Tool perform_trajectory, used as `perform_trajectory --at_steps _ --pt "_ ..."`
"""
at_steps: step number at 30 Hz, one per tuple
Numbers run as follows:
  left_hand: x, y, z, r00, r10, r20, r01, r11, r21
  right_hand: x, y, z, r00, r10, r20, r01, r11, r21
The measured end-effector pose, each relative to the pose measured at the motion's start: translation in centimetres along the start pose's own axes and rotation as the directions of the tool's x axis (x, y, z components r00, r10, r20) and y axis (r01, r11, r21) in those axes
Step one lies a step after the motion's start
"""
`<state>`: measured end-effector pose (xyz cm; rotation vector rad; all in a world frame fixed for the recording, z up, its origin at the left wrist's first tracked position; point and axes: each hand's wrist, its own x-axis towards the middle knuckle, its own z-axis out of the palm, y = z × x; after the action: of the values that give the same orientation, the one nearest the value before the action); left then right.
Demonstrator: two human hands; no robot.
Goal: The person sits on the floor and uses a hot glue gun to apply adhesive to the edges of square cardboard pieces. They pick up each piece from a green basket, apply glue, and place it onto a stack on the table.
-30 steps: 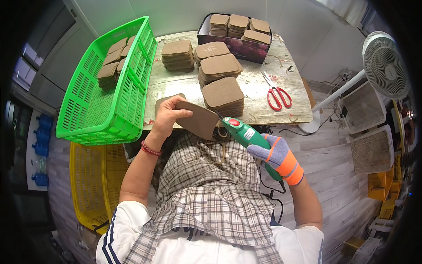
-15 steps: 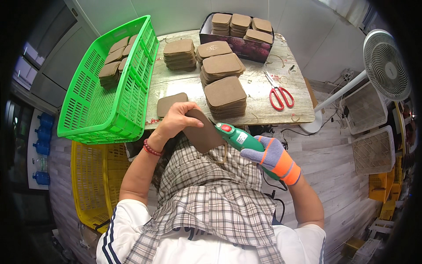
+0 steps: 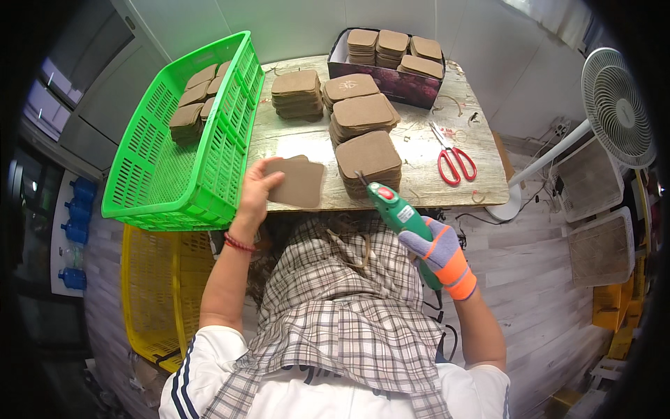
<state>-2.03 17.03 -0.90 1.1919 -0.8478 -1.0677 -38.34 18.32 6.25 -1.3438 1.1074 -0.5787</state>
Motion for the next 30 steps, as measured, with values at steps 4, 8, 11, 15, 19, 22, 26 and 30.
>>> perform_trajectory --at_steps 4,8,11,15,19,22,26,30 --pt "4.1 -5.2 -5.0 0.959 0.121 -0.256 -0.025 0.937 0.348 -0.2 1.8 -0.9 0.999 -0.025 -0.029 0.025 1.000 -0.015" --pt "3.3 -4.4 -0.3 0.837 0.547 -0.019 -0.131 0.233 0.964 -1.3 3.1 -1.5 0.996 0.004 -0.093 0.000 0.999 0.048" --pt "2.8 -2.5 5.3 0.806 0.575 0.141 -0.347 0.265 0.900 -1.4 3.5 -1.5 0.989 0.007 -0.147 -0.005 1.000 0.013" --pt "3.6 -1.6 11.7 0.831 0.474 0.292 -0.448 0.257 0.856 -1.6 3.3 -1.5 0.973 -0.050 -0.224 0.034 0.997 -0.072" --pt "3.9 -1.5 13.1 0.866 0.412 0.285 -0.407 0.249 0.879 -1.7 5.2 -2.1 0.964 -0.060 -0.259 0.033 0.994 -0.106" --pt "3.6 -1.5 13.2 0.844 0.461 0.274 -0.416 0.239 0.877 -1.9 4.8 -1.9 0.966 0.024 -0.259 -0.023 1.000 0.004" --pt "4.4 -2.3 12.8 0.872 0.410 0.267 -0.396 0.272 0.877 -1.4 5.5 -2.2 0.967 0.007 -0.256 -0.017 0.999 -0.036" --pt "4.2 -1.0 13.3 0.877 0.406 0.257 -0.397 0.310 0.864 -1.4 5.2 -2.0 0.967 -0.002 -0.254 0.006 1.000 0.017"
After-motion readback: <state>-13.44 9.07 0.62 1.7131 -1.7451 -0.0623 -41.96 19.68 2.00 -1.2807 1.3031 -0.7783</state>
